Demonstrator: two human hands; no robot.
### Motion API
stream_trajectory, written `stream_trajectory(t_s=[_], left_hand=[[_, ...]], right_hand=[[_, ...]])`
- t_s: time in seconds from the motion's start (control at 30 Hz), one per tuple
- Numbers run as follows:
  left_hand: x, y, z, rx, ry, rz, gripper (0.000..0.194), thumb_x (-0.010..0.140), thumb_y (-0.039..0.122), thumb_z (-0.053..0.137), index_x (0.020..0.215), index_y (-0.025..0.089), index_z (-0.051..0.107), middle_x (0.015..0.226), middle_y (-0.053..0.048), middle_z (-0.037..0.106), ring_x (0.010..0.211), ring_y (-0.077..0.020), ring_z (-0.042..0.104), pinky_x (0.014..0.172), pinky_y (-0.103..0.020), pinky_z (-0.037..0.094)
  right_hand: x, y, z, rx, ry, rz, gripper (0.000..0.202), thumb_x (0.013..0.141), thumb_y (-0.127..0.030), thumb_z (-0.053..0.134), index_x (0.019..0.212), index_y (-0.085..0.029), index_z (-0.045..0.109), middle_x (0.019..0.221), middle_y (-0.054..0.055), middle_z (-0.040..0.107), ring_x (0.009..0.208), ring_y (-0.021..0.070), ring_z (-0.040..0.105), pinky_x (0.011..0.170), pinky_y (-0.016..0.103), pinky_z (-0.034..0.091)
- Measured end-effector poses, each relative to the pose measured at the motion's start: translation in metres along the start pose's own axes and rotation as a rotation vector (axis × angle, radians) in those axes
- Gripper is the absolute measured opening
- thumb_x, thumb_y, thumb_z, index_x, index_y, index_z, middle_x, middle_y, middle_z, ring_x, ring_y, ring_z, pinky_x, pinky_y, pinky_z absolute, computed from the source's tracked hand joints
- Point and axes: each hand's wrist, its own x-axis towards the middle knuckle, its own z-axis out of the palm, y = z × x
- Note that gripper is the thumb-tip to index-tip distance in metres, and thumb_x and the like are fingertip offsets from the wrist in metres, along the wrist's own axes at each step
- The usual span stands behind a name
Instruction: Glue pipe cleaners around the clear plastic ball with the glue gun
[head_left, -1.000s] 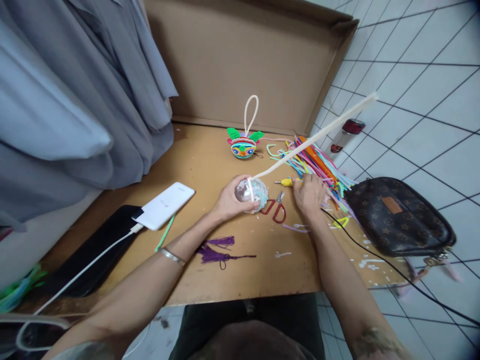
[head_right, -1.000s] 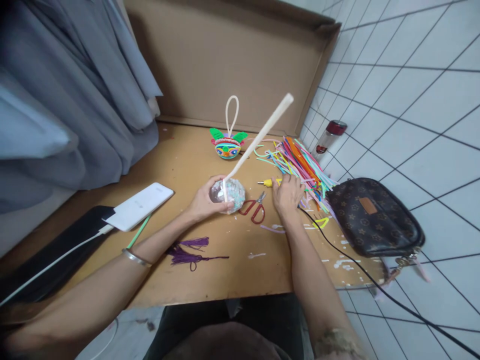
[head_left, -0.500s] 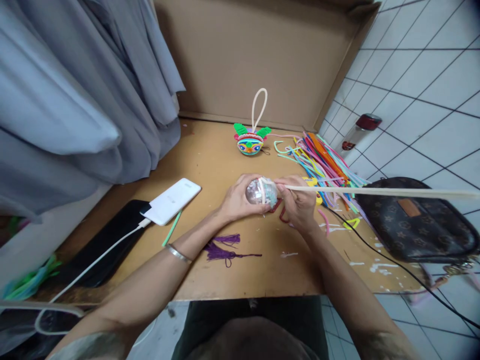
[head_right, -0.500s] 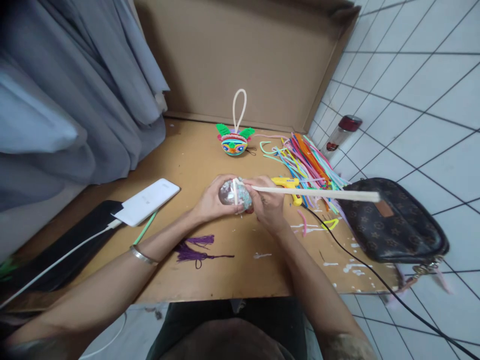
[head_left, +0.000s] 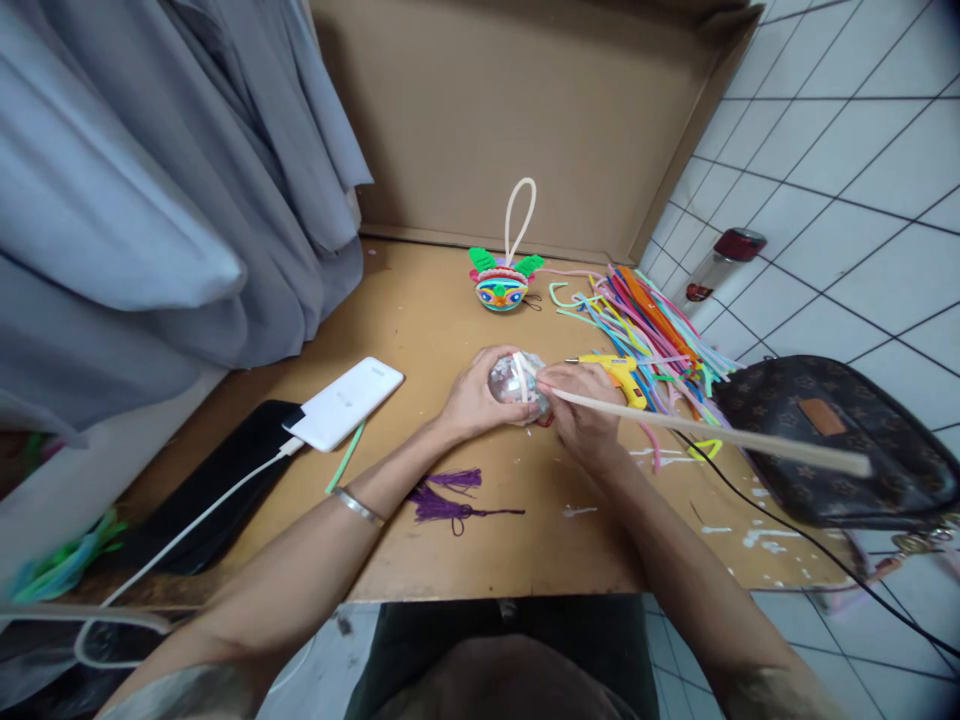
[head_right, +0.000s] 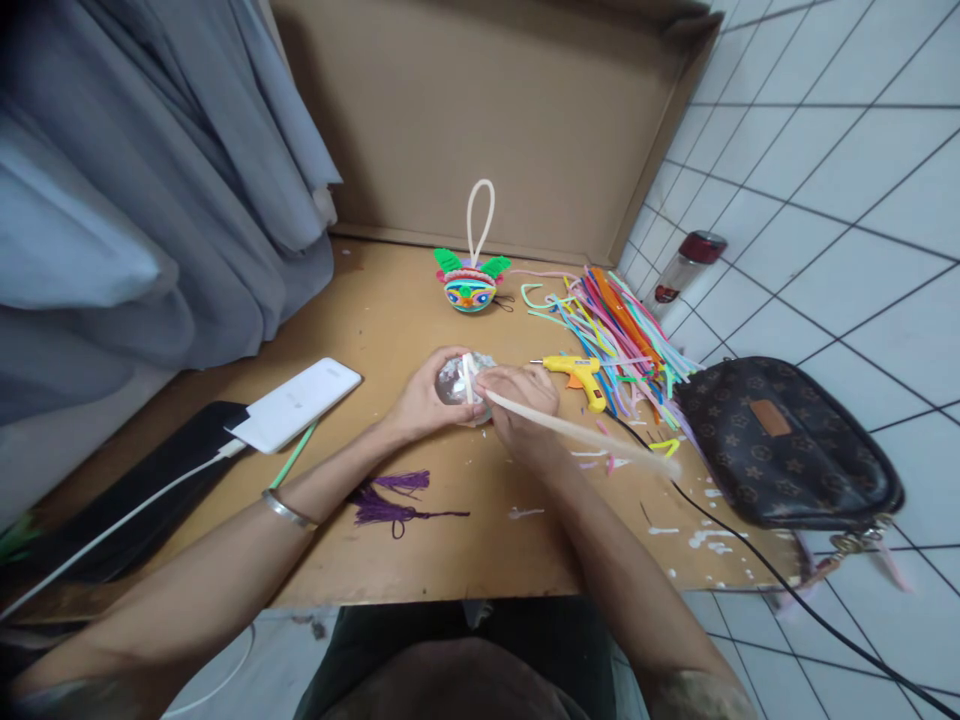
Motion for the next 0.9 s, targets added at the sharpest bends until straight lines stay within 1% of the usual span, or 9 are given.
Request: stream_trajectory(t_s=[0.2, 0.43, 0.6, 0.7, 0.9], left_hand=[[0.0003, -0.0005, 0.0004, -0.008, -0.002, -0.004, 0.07, 0.058, 0.037, 0.082, 0.121, 0.018, 0.058, 0.123, -0.011, 0.064, 0.116, -0.0298, 0.062, 0.103, -0.046, 0.049], [0.0005, -0.0001, 0.0003, -0.021, -0.003, -0.019, 0.071, 0.056, 0.032, 0.082, 0.122, 0.018, 0.057, 0.124, -0.01, 0.064, 0.116, -0.0298, 0.062, 0.105, -0.046, 0.049], [0.0012, 0.0012, 0.0, -0.015, 0.002, -0.017, 0.069, 0.057, 0.032, 0.08, 0.121, 0.017, 0.057, 0.124, -0.011, 0.064, 0.115, -0.0292, 0.063, 0.104, -0.045, 0.049], [0.0017, 0.0006, 0.0001, -0.007, 0.003, -0.014, 0.07, 0.056, 0.033, 0.08, 0.121, 0.017, 0.057, 0.124, -0.011, 0.064, 0.115, -0.0293, 0.062, 0.104, -0.045, 0.049], [0.0023, -0.0006, -0.0009, -0.007, 0.0, -0.014, 0.069, 0.057, 0.033, 0.079, 0.121, 0.018, 0.058, 0.125, -0.01, 0.064, 0.114, -0.0285, 0.063, 0.104, -0.044, 0.049]], right_hand=[[0.0039, -0.004, -0.002, -0.028, -0.002, -0.046, 0.013, 0.093, -0.014, 0.057, 0.088, -0.021, 0.067, 0.087, 0.003, 0.078, 0.081, 0.0148, 0.073, 0.074, 0.032, 0.046], [0.0033, -0.0031, -0.0027, -0.009, -0.031, -0.099, 0.013, 0.093, -0.013, 0.056, 0.09, -0.02, 0.067, 0.088, 0.005, 0.078, 0.084, 0.0158, 0.072, 0.074, 0.032, 0.045], [0.0019, -0.0021, -0.0012, -0.022, -0.067, -0.102, 0.016, 0.096, -0.018, 0.054, 0.09, -0.021, 0.068, 0.089, 0.004, 0.078, 0.084, 0.0155, 0.071, 0.074, 0.032, 0.046], [0.0003, -0.0014, -0.0003, 0.003, -0.061, -0.111, 0.014, 0.096, -0.017, 0.055, 0.091, -0.02, 0.068, 0.09, 0.005, 0.077, 0.085, 0.0152, 0.071, 0.075, 0.031, 0.046], [-0.0047, 0.0003, 0.0032, -0.007, -0.055, -0.097, 0.012, 0.096, -0.02, 0.057, 0.092, -0.021, 0.068, 0.093, 0.005, 0.077, 0.089, 0.0154, 0.071, 0.078, 0.031, 0.047]])
